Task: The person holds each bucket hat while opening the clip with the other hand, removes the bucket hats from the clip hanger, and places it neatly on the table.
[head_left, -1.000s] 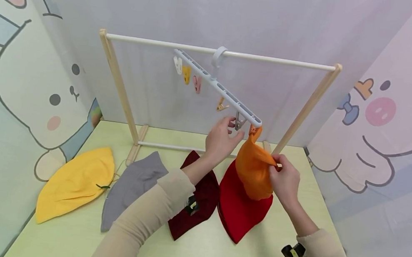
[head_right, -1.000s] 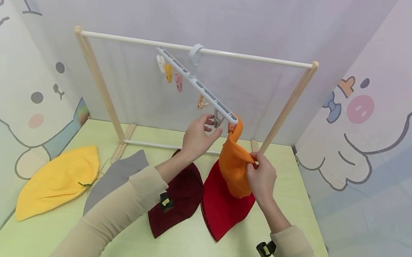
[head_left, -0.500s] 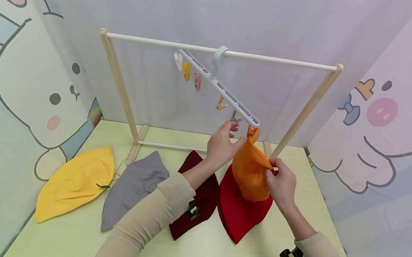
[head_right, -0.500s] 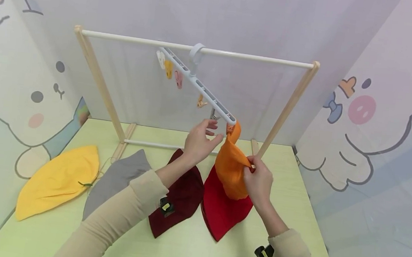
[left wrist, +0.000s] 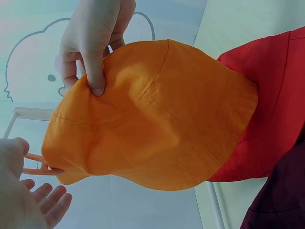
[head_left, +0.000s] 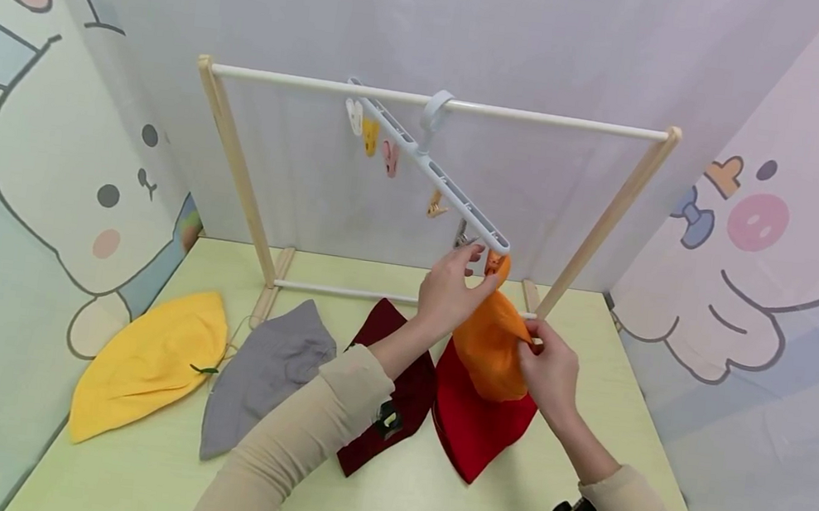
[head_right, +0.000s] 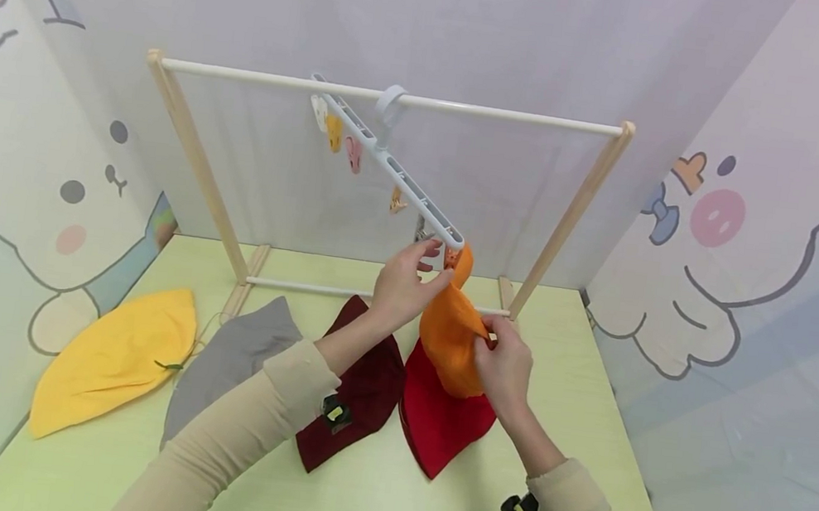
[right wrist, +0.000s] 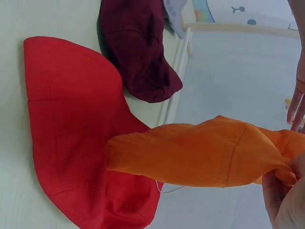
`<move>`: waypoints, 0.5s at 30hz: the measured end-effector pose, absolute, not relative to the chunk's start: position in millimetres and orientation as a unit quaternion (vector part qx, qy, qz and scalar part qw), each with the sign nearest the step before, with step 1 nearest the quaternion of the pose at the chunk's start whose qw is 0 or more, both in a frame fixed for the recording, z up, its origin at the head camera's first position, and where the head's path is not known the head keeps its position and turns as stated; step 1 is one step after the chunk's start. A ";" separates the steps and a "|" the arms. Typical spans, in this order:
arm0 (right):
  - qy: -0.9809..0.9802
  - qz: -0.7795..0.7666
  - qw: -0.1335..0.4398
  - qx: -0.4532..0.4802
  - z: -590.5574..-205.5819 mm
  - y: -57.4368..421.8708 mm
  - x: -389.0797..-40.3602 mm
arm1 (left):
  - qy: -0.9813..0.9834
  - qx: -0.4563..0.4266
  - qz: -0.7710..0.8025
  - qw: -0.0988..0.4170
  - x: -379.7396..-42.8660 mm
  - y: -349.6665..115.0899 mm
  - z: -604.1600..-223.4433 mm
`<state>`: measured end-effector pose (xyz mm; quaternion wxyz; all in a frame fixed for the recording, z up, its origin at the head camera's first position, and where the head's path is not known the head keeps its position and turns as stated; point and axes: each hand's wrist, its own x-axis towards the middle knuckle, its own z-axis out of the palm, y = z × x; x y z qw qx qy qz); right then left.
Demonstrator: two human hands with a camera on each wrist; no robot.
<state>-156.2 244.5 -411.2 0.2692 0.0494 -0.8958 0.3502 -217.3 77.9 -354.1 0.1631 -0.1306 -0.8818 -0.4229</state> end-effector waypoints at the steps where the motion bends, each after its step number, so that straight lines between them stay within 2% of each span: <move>1: -0.896 0.350 0.269 0.052 -411.5 243.9 -156.0 | -0.882 -0.130 -0.423 0.165 -217.4 78.7 -354.4; 15: -0.897 0.354 0.257 0.061 -417.9 233.5 -149.2 | -0.883 -0.121 -0.422 0.166 -218.2 87.0 -353.3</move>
